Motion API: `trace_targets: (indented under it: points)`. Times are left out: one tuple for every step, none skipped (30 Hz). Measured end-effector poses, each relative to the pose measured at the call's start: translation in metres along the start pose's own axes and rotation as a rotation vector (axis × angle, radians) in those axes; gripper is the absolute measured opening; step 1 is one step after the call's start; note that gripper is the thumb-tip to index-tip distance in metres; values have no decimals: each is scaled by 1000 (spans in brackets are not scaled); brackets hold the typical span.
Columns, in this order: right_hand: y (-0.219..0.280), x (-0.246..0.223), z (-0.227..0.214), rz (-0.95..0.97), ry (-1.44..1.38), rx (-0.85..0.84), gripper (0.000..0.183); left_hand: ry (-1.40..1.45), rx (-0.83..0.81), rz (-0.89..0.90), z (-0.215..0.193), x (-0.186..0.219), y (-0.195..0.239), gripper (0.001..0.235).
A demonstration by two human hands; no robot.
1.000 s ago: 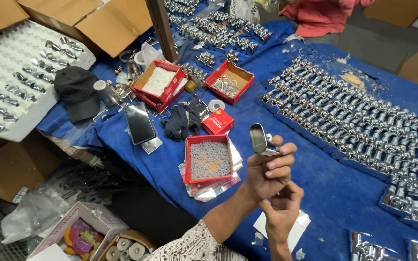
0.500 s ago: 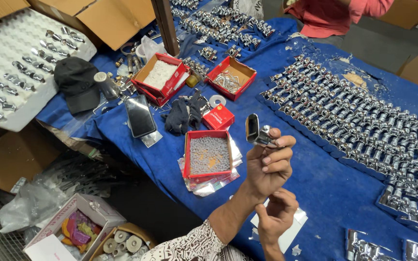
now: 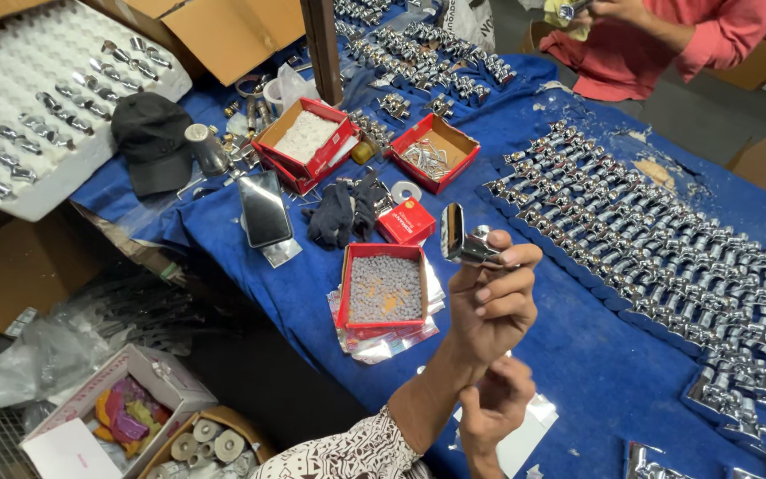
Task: The person assembles metal faucet components by picking up small plastic seals and metal housing parts by hand, then fitting them together at a workbench.
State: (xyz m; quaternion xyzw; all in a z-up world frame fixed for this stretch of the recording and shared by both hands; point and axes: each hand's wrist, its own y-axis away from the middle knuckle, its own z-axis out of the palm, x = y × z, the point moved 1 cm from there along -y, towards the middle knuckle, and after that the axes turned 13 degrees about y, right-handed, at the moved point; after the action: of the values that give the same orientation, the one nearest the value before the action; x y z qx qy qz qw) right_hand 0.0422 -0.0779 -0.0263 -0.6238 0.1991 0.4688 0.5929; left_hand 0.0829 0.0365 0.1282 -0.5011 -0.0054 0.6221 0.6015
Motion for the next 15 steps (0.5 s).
trace_targets:
  points:
    - [3,3,-3,5,22,-3,50,7,-11,-4,1,-1,-1,24]
    - [3,5,-8,15,31,-22,47,11,-41,-19,0,-3,-2,25]
    - [4,4,-11,29,38,-39,44,12,-66,-30,0,-5,-1,25]
    - [3,1,-11,44,45,-56,41,13,-91,-42,-1,-8,0,25]
    - [-1,-4,-11,-21,49,-23,42,38,-81,-53,-4,-11,3,24]
    - [-8,-10,-12,-86,53,10,43,63,-71,-64,-7,-14,5,23]
    - [-13,-15,-9,-150,55,45,45,86,-58,-76,-9,-17,7,21]
    - [-15,-18,-6,-165,79,86,48,93,-28,-80,-11,-19,9,23]
    - [-14,-19,-5,-178,102,124,51,99,1,-81,-12,-21,12,24]
    - [-10,-17,-6,-190,125,162,54,104,30,-82,-13,-22,14,25]
    - [-4,-13,-7,-158,151,148,52,74,33,-82,-12,-21,15,25]
    - [7,-8,-8,-125,178,134,50,45,35,-82,-11,-18,16,25]
    - [15,-3,-12,-96,204,111,48,15,30,-79,-10,-16,16,25]
    - [21,2,-15,-69,164,69,50,2,15,-71,-9,-13,17,25]
    - [27,4,-14,-42,123,31,52,-13,4,-65,-7,-9,17,25]
